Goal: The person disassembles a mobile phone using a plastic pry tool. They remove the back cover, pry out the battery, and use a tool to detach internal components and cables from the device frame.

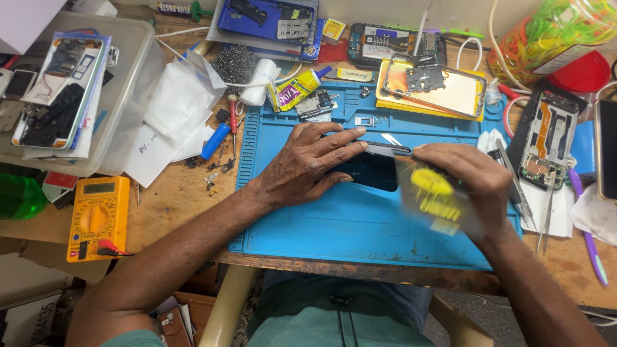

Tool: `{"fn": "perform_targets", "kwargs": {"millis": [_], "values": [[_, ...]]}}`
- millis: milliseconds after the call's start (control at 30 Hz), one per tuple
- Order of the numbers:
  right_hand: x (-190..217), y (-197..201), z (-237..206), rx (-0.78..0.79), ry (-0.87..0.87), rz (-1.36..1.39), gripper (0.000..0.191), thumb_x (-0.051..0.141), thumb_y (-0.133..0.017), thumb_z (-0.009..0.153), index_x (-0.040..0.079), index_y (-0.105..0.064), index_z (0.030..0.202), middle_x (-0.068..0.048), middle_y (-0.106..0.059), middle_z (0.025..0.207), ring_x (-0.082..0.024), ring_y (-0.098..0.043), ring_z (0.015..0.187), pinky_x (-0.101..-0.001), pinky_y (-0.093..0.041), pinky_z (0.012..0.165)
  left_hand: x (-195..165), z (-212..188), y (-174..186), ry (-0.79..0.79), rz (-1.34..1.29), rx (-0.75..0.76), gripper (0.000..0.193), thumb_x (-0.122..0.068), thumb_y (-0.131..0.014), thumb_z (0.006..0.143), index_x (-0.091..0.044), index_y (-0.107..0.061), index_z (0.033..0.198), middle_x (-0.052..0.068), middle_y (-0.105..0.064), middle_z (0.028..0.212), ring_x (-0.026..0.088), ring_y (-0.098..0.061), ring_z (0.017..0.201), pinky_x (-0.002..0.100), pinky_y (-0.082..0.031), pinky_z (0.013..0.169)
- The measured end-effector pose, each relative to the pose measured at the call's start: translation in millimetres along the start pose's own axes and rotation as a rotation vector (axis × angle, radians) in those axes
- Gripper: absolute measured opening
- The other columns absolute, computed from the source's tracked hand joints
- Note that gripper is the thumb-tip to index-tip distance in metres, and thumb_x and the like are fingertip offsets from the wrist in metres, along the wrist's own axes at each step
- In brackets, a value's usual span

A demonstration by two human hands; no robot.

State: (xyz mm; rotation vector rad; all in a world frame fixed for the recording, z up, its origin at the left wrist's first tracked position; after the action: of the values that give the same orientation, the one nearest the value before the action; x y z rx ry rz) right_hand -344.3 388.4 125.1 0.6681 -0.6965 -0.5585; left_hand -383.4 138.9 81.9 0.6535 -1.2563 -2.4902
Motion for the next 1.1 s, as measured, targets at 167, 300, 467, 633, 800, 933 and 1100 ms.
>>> {"fn": "perform_targets", "kwargs": {"millis": [167,300,467,633,800,933,1100], "values": [[11.4,-13.3,0.3,-0.055,0.251,-0.155,0.026,0.012,-0.082,0.088,0.005,-0.075,0.112,-0.013,-0.076,0.115,-0.029,-0.074,0.113,-0.0394,-0.062,0.094,5.4,-0.9,-3.5,-0.008,0.059,-0.022,0.062,-0.030,-0.083,0.088,-0.022,-0.057,0.144,-0.002,-0.050,0.157,0.024,-0.049,0.135,0.045,-0.040,0.110],[12.2,-19.7,-7.6,-0.066,0.310,-0.261,0.024,0.011,-0.083,0.086,0.008,-0.076,0.109,-0.011,-0.077,0.114,-0.028,-0.075,0.110,-0.0390,-0.062,0.088,9.4,-1.7,-7.9,-0.011,0.095,-0.040,0.063,-0.029,-0.083,0.089,-0.022,-0.056,0.145,-0.003,-0.050,0.157,0.024,-0.049,0.134,0.044,-0.039,0.111],[11.5,-25.6,-8.5,-0.062,0.290,-0.322,0.024,0.012,-0.083,0.087,0.008,-0.076,0.109,-0.010,-0.077,0.113,-0.026,-0.074,0.110,-0.0388,-0.061,0.086,11.6,-0.9,-9.7,0.000,0.103,-0.030,0.063,-0.030,-0.082,0.088,-0.021,-0.056,0.145,-0.003,-0.051,0.156,0.023,-0.050,0.133,0.044,-0.039,0.110],[11.1,-26.1,-4.3,-0.045,0.254,-0.343,0.025,0.010,-0.082,0.088,0.008,-0.076,0.112,-0.010,-0.077,0.113,-0.025,-0.075,0.108,-0.0381,-0.061,0.085,13.3,-0.6,-7.9,-0.002,0.104,-0.034,0.063,-0.030,-0.081,0.089,-0.020,-0.056,0.146,-0.003,-0.051,0.156,0.023,-0.051,0.131,0.043,-0.040,0.108],[12.5,-27.7,-0.4,-0.042,0.269,-0.310,0.027,0.012,-0.082,0.087,0.007,-0.075,0.113,-0.011,-0.077,0.112,-0.026,-0.075,0.107,-0.0385,-0.061,0.085,17.8,-1.8,-6.7,0.001,0.105,-0.027,0.061,-0.030,-0.081,0.089,-0.020,-0.057,0.144,-0.004,-0.052,0.155,0.021,-0.052,0.128,0.042,-0.040,0.105],[14.9,-29.5,1.4,-0.039,0.272,-0.312,0.028,0.010,-0.083,0.088,0.007,-0.075,0.114,-0.011,-0.077,0.113,-0.026,-0.075,0.107,-0.0385,-0.061,0.085,19.4,-4.0,-4.3,-0.007,0.106,-0.039,0.061,-0.030,-0.081,0.089,-0.020,-0.057,0.144,-0.004,-0.052,0.155,0.021,-0.052,0.129,0.042,-0.040,0.106],[17.5,-30.0,1.4,-0.032,0.254,-0.334,0.029,0.008,-0.082,0.087,0.007,-0.075,0.115,-0.011,-0.077,0.114,-0.026,-0.075,0.108,-0.0392,-0.061,0.086,21.2,-5.3,-4.9,-0.003,0.111,-0.037,0.061,-0.030,-0.081,0.089,-0.021,-0.057,0.144,-0.004,-0.052,0.155,0.020,-0.052,0.129,0.042,-0.040,0.105]]}}
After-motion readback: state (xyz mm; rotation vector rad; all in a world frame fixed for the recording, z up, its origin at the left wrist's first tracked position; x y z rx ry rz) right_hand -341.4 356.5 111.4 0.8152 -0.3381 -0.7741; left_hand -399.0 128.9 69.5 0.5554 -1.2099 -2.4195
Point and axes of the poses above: each hand's wrist, its own z-axis towards the middle knuckle, its own y-axis out of the back of the hand, x = y × z, the point moved 5 cm from there along z, towards the middle knuckle
